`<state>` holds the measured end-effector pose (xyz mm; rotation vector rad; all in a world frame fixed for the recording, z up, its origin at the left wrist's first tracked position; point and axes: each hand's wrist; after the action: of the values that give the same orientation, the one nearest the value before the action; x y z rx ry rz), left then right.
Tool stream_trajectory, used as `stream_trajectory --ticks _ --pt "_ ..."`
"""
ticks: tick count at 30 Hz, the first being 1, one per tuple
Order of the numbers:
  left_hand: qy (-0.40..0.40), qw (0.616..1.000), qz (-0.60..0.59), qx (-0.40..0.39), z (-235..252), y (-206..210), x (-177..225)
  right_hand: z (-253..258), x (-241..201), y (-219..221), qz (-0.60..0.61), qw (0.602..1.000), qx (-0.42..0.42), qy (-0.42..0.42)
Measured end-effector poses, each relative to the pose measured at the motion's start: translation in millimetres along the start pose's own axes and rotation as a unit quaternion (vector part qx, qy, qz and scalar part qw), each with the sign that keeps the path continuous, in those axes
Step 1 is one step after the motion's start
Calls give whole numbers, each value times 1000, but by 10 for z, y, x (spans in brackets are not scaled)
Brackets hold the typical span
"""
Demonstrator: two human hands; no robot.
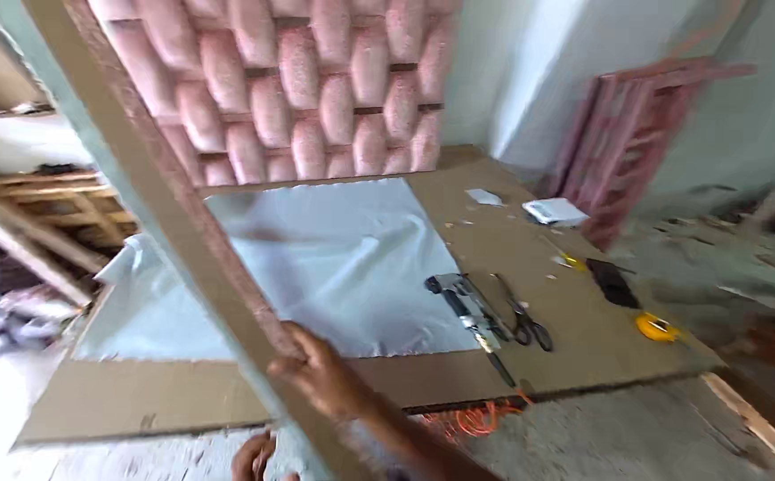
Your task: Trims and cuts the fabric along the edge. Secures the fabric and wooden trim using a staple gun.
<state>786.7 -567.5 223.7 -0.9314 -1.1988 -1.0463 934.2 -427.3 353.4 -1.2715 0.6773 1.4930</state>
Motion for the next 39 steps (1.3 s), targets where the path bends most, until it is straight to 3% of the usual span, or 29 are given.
stream_trajectory --ticks 5,9,12,15,18,20,24,26,28,30,34,39 --pt "-137 974 -178 -1 424 -248 248 -681 650 -869 -44 979 -196 33" --pt "-249 955 -131 98 439 -122 80 -895 1239 -1157 -86 937 -329 76" --pt "-322 939 -76 92 360 -105 -350 -740 1532 -1258 -161 915 -356 99" --pt "-350 936 39 23 491 -123 -656 -700 1689 -1368 -262 916 -286 102" --pt "-239 937 247 -59 662 -108 -711 -1166 1710 -1435 -276 943 -85 167" --pt "-124 927 322 -145 792 132 -698 -1667 1594 -1473 -256 928 43 267" --pt "88 854 365 -360 1090 1404 -724 -2475 1719 -1605 -259 835 297 385" --pt "102 804 382 -444 1165 2087 -800 -2527 1814 -1766 -274 787 377 404" --pt "88 755 397 -515 1182 2619 -862 -2389 1891 -1977 -287 771 365 436" --pt "110 729 395 -548 1181 3020 -905 -2188 1986 -2161 -318 764 328 455" --pt "210 728 349 -552 1104 3567 -1042 -2041 2006 -2393 -280 779 294 478" --pt "263 733 308 -547 934 3849 -1201 -2257 1949 -2530 -101 799 345 481"
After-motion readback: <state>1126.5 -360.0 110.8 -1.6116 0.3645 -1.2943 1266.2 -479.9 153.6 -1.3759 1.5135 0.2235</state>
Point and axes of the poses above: each hand's wrist, its own z-axis towards the middle knuckle, its own y-axis out of the palm, x = y × z, and after that the axes turned 8 degrees about -y, right-handed
